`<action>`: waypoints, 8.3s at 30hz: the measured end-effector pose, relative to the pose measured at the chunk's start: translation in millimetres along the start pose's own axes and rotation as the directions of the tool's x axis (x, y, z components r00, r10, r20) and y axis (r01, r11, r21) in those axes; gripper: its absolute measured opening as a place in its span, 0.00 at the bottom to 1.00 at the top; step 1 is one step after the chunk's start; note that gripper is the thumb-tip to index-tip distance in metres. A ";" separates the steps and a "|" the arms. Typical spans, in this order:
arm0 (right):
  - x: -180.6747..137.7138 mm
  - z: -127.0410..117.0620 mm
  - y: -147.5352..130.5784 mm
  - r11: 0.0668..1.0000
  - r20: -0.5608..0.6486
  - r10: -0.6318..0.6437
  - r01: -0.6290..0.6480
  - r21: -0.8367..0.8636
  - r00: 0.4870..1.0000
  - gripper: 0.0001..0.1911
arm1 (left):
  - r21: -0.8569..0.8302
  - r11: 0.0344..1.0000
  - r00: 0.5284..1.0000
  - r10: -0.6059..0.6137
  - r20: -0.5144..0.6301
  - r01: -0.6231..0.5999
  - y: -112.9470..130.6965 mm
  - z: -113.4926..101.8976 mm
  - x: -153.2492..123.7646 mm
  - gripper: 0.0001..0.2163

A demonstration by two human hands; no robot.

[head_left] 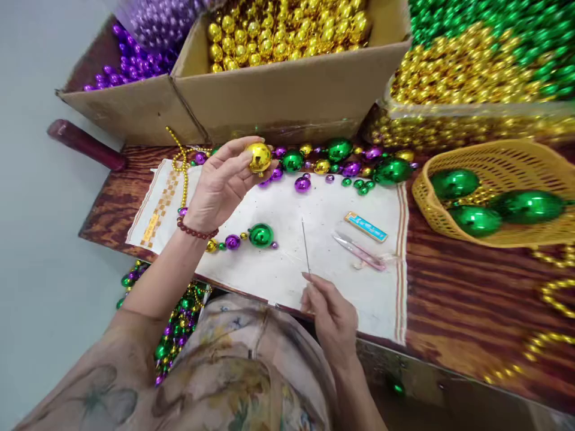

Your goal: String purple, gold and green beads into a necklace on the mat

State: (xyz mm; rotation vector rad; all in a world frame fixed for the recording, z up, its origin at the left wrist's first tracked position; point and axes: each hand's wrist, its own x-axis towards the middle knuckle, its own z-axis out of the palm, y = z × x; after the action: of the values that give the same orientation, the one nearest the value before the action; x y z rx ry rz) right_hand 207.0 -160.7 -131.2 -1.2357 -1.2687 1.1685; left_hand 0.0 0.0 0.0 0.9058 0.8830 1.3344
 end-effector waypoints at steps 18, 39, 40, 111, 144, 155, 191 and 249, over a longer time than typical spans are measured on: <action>-2.3 2.3 1.3 0.995 -0.020 -0.030 0.028 -0.098 0.999 0.14 | -0.370 0.867 0.936 -0.352 0.019 0.333 -75.1 27.2 -11.7 0.09; 10.6 12.7 1.2 0.991 -0.138 -0.113 0.102 -0.087 0.984 0.13 | -0.156 0.958 0.967 -0.224 0.121 0.241 -77.7 41.9 -29.4 0.12; 11.4 13.6 1.3 0.990 -0.146 -0.125 0.113 -0.086 0.981 0.13 | -0.132 0.968 0.973 -0.195 0.127 0.212 -78.7 41.6 -31.8 0.13; 20.9 -19.1 8.5 0.885 -0.336 0.293 -0.121 0.449 0.895 0.13 | 0.752 -0.396 0.840 -0.380 0.388 -0.526 -102.3 36.3 69.3 0.11; -2.6 -48.4 -5.3 0.998 -0.312 -0.005 0.022 0.052 0.950 0.08 | -0.163 0.780 0.775 -0.527 0.348 0.604 -83.3 80.5 17.6 0.07; -5.4 -45.3 -14.5 0.998 -0.264 -0.001 0.016 0.058 0.965 0.07 | -0.278 0.715 0.767 -0.600 0.226 0.641 -88.6 79.0 8.6 0.09; -9.1 -47.2 -22.3 0.997 -0.285 0.034 -0.012 0.076 0.958 0.08 | -0.248 0.824 0.848 -0.433 0.306 0.510 -94.6 66.5 7.1 0.06; 10.2 -34.6 3.1 0.968 -0.304 0.120 -0.043 0.248 0.945 0.07 | 0.524 0.744 0.825 0.064 0.562 -0.414 -79.8 48.0 -1.6 0.19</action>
State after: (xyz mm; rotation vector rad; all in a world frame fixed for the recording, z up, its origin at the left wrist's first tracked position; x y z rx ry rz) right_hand 241.7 -150.3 -132.0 -1.2452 -0.8196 1.0928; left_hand 75.8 -5.4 -53.8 1.8793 0.7990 0.9142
